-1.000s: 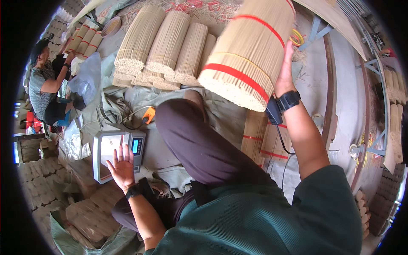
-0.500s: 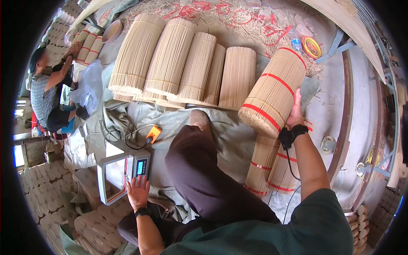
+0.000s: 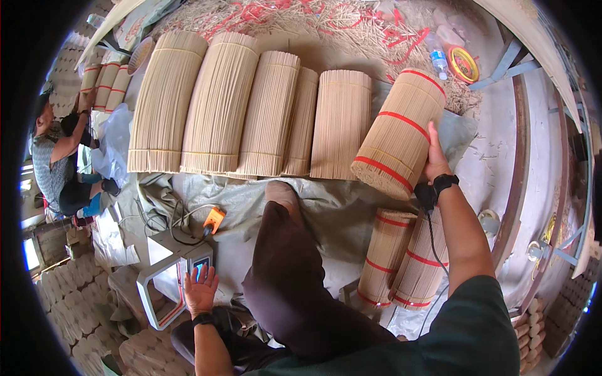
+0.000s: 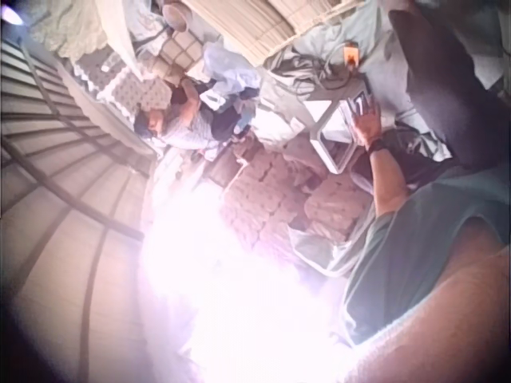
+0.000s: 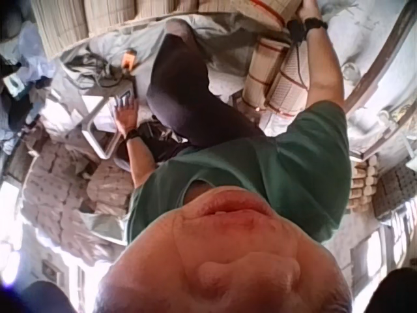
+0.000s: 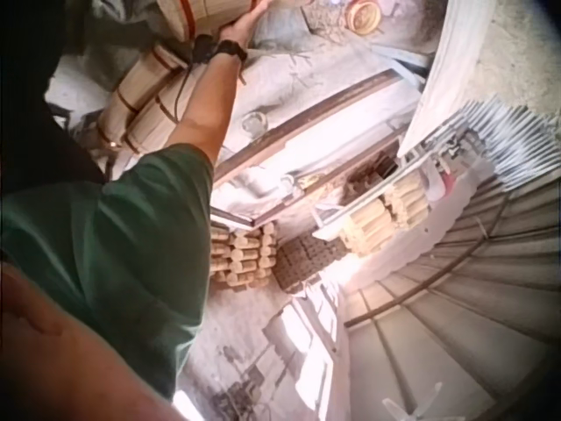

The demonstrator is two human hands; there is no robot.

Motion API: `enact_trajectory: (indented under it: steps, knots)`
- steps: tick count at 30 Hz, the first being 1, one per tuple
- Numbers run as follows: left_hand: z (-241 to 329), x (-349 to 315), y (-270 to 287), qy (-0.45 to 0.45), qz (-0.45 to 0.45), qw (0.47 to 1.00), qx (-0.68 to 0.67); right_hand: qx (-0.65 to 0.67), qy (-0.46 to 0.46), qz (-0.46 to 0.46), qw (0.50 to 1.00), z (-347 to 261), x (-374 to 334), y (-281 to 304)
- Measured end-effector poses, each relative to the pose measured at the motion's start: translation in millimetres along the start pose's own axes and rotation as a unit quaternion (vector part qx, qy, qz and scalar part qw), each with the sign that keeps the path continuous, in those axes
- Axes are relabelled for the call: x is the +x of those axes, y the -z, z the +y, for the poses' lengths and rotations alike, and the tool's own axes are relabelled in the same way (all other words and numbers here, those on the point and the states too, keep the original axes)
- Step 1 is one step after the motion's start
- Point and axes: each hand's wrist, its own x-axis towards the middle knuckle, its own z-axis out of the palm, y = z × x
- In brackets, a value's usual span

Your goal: Secure bundles of bamboo or wood sticks using elastic bands and arrange them for packaging.

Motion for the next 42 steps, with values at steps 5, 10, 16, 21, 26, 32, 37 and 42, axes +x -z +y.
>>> enact_trajectory:
  steps: [5,10,16,21,26,32,37,42]
  knots:
    - [1,11,0,0.009,0.016,1.0,0.01,-0.04,0.016,0.035,0.998,-7,26,10]
    - [4,18,-8,0.016,0.034,0.999,0.029,-0.068,-0.006,0.023,0.997,-15,50,24]
    - [3,22,-25,0.043,0.012,0.997,0.063,-0.173,0.006,0.056,0.983,-5,80,38]
    - [-6,27,-65,0.063,-0.005,0.994,0.086,-0.305,0.029,0.085,0.948,-1,82,42]
    - [-13,21,-121,0.033,-0.077,0.983,0.165,-0.459,0.052,0.172,0.87,-20,76,38]
    - [-23,11,-167,0.009,-0.165,0.962,0.215,-0.526,0.195,0.075,0.824,-31,59,34]
    - [-29,-9,-181,-0.008,-0.188,0.957,0.22,-0.582,0.2,0.003,0.788,-24,-7,-29]
    - [-31,-36,-165,-0.042,-0.217,0.952,0.212,-0.411,0.072,-0.18,0.891,-7,-116,-91]
